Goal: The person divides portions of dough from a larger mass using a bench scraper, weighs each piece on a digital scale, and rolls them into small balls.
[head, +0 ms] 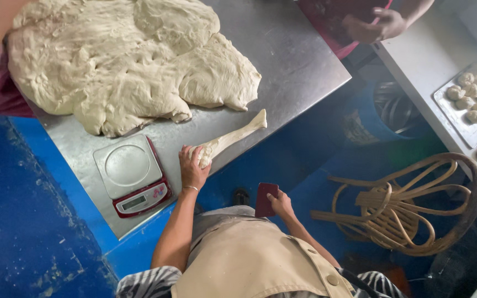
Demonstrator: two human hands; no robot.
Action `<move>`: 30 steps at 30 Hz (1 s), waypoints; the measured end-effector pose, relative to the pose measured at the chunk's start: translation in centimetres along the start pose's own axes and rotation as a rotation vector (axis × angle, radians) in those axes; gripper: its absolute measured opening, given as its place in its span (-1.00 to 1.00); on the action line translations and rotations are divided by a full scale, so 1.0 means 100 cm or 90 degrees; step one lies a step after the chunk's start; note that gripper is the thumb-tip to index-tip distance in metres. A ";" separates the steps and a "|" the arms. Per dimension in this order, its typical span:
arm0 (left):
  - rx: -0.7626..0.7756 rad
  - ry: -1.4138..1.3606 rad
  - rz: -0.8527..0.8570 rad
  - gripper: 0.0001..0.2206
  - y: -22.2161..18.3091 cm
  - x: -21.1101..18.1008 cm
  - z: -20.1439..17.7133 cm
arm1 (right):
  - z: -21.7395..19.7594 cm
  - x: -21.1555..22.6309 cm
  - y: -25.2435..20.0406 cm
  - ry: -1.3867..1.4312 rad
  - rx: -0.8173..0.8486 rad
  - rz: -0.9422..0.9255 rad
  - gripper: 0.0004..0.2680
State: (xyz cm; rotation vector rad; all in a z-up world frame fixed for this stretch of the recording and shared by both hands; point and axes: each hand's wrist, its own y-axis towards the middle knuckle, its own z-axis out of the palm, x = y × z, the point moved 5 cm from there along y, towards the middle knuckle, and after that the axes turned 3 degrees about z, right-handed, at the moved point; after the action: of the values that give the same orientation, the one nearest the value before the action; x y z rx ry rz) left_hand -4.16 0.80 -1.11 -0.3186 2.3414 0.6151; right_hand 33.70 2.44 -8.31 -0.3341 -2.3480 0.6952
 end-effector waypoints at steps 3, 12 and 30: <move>-0.009 -0.049 0.002 -0.46 0.007 -0.004 -0.006 | 0.001 0.002 0.009 0.008 -0.004 -0.019 -0.72; -0.041 0.017 0.014 -0.35 -0.021 -0.004 -0.036 | -0.030 0.038 0.002 0.239 0.026 -0.157 -0.80; 0.044 0.016 0.050 -0.47 0.046 0.013 0.010 | 0.122 0.328 0.090 -0.232 -0.033 -0.672 -0.64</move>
State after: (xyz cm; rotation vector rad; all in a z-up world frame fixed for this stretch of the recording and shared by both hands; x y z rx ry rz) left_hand -6.32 5.16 -1.08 -0.2046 2.4028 0.5686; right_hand 1.53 18.34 -4.03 1.0292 -2.4142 0.1641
